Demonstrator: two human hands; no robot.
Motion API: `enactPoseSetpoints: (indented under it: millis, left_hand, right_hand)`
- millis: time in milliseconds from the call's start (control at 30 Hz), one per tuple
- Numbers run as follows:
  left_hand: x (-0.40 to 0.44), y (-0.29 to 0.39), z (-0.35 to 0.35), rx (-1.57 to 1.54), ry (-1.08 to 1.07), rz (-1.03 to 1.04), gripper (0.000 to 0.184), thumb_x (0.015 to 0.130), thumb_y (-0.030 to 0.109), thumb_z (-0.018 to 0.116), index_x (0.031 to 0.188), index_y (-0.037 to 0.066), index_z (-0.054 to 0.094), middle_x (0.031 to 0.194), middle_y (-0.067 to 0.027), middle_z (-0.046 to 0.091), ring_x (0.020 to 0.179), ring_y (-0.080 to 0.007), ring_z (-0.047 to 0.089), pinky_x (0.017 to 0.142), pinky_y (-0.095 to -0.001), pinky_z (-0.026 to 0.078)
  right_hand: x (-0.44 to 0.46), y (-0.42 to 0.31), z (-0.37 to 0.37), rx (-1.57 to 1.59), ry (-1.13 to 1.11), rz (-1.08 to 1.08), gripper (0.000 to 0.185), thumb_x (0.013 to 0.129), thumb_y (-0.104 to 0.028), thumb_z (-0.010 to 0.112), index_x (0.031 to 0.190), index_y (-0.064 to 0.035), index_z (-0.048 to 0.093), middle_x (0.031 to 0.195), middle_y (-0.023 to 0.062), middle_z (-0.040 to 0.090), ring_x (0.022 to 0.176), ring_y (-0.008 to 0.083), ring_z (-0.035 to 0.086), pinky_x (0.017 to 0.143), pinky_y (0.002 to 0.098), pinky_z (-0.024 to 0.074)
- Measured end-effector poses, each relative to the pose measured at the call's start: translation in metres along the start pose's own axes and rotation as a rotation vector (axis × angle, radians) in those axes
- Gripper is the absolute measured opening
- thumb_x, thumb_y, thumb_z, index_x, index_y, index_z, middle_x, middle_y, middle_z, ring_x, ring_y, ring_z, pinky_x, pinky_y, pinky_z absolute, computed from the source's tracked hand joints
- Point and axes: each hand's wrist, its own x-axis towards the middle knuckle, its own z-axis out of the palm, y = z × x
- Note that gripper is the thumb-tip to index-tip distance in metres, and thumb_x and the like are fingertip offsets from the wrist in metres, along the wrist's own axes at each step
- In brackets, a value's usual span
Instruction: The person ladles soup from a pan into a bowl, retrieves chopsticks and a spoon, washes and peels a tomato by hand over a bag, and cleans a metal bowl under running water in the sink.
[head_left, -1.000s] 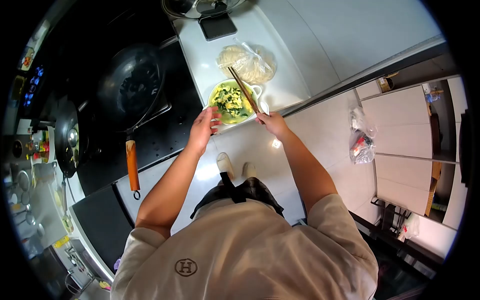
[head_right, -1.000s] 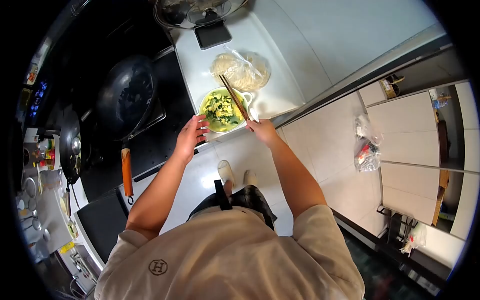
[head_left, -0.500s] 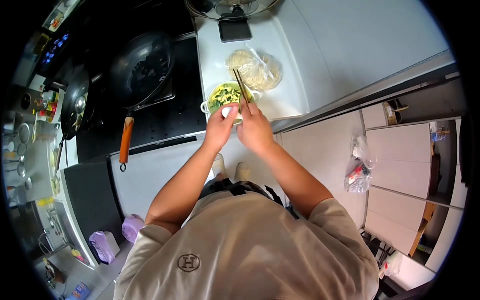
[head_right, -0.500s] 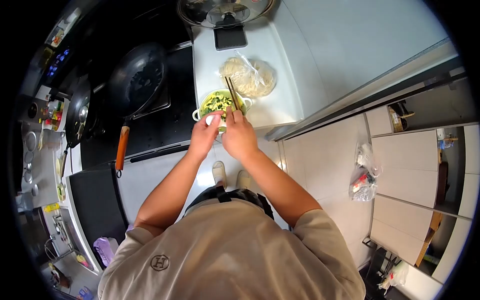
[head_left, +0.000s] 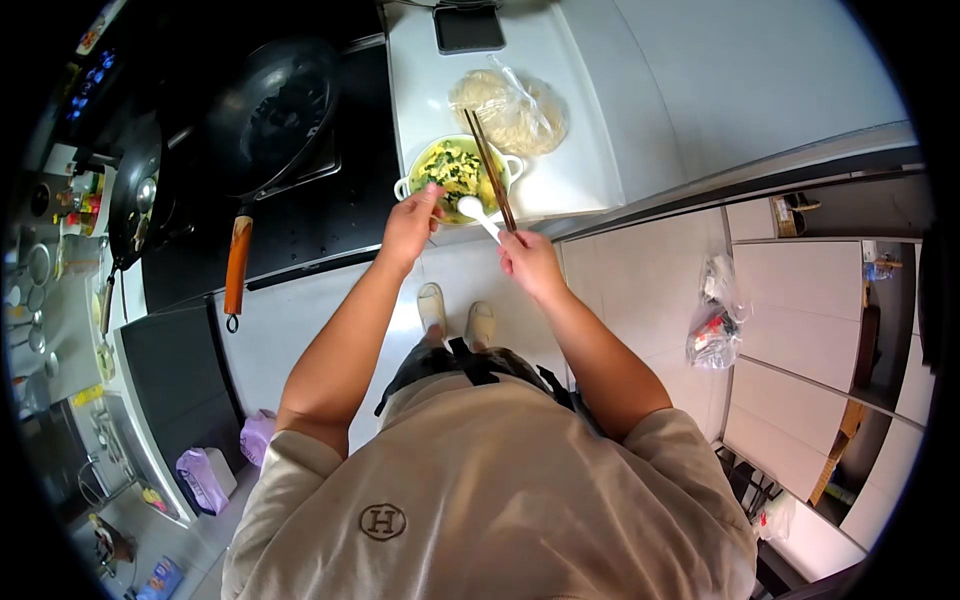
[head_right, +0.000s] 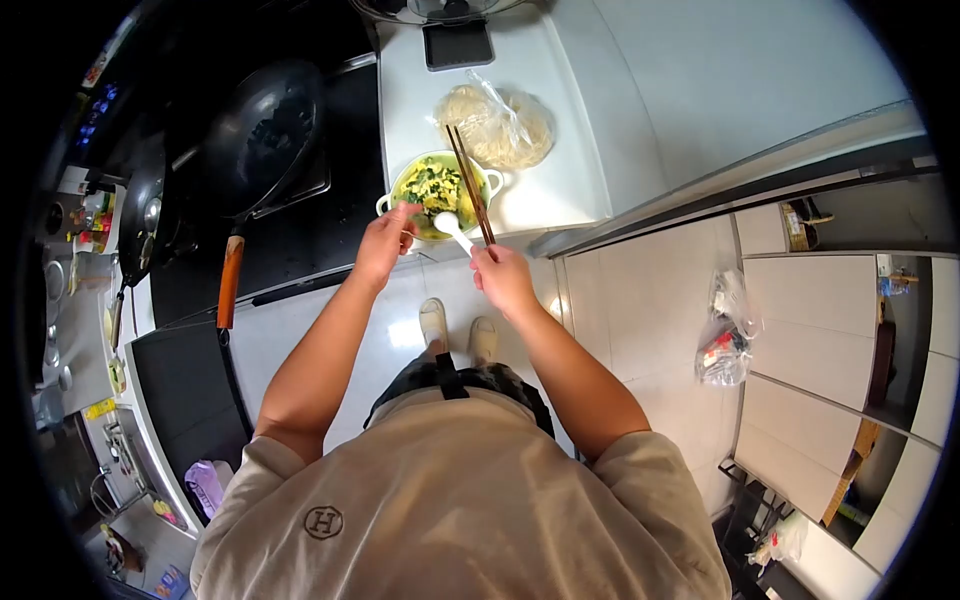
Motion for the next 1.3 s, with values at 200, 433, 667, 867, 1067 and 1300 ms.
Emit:
enactPoseSetpoints:
  millis: [200, 433, 667, 867, 1067, 1300]
  left_hand:
    - [-0.004, -0.015, -0.008, -0.03, 0.044, -0.017, 0.04, 0.096, 0.038, 0.046, 0.107, 0.004, 0.063, 0.074, 0.0006, 0.053, 0.062, -0.0073, 0.045, 0.058, -0.0208, 0.037]
    - [-0.011, -0.028, -0.033, -0.027, -0.047, -0.002, 0.045, 0.097, 0.043, 0.042, 0.114, 0.006, 0.061, 0.084, -0.0002, 0.057, 0.072, -0.0084, 0.049, 0.063, -0.0219, 0.04]
    - [-0.019, -0.019, -0.035, -0.155, -0.16, 0.049, 0.047, 0.098, 0.042, 0.04, 0.122, 0.005, 0.056, 0.104, -0.0065, 0.061, 0.095, -0.0138, 0.054, 0.076, -0.0269, 0.045]
    - [-0.079, -0.098, -0.095, -0.039, 0.148, 0.023, 0.038, 0.098, 0.035, 0.042, 0.108, 0.004, 0.062, 0.088, -0.0058, 0.063, 0.08, -0.0143, 0.059, 0.071, -0.0274, 0.047]
    - [-0.183, -0.159, -0.196, 0.028, 0.434, -0.212, 0.05, 0.097, 0.048, 0.037, 0.113, 0.006, 0.061, 0.093, -0.0059, 0.063, 0.084, -0.0149, 0.059, 0.074, -0.0303, 0.047]
    - [-0.215, -0.144, -0.302, 0.077, 0.581, -0.057, 0.05, 0.097, 0.047, 0.036, 0.116, 0.007, 0.061, 0.101, -0.005, 0.062, 0.09, -0.0148, 0.056, 0.078, -0.0306, 0.046]
  right_hand:
    - [0.021, -0.002, 0.021, 0.026, 0.168, 0.018, 0.03, 0.09, -0.024, 0.056, 0.072, 0.0003, 0.058, 0.055, 0.0026, 0.052, 0.047, 0.0094, 0.048, 0.044, 0.0246, 0.0357]
    - [0.018, -0.015, 0.045, 0.15, 0.098, -0.075, 0.03, 0.092, -0.026, 0.055, 0.076, -0.0003, 0.061, 0.055, 0.0017, 0.053, 0.047, 0.0079, 0.046, 0.045, 0.0236, 0.0362]
    - [0.01, -0.011, 0.103, 0.107, -0.234, -0.153, 0.027, 0.094, -0.024, 0.052, 0.082, -0.0023, 0.062, 0.059, 0.0002, 0.054, 0.05, 0.0069, 0.046, 0.047, 0.0223, 0.0362]
    - [0.026, 0.034, 0.126, -0.223, -0.562, -0.026, 0.024, 0.091, -0.021, 0.054, 0.1, -0.0015, 0.064, 0.07, 0.0053, 0.062, 0.055, 0.0109, 0.056, 0.054, 0.0243, 0.0468]
    - [0.017, 0.05, 0.202, -0.285, -0.704, 0.045, 0.026, 0.089, -0.017, 0.052, 0.11, -0.004, 0.06, 0.083, 0.0062, 0.065, 0.064, 0.0117, 0.059, 0.056, 0.0263, 0.0485]
    - [0.002, 0.047, 0.334, -0.241, -0.733, 0.085, 0.033, 0.087, -0.014, 0.051, 0.119, -0.006, 0.054, 0.09, 0.0075, 0.065, 0.069, 0.0139, 0.06, 0.058, 0.0271, 0.0486]
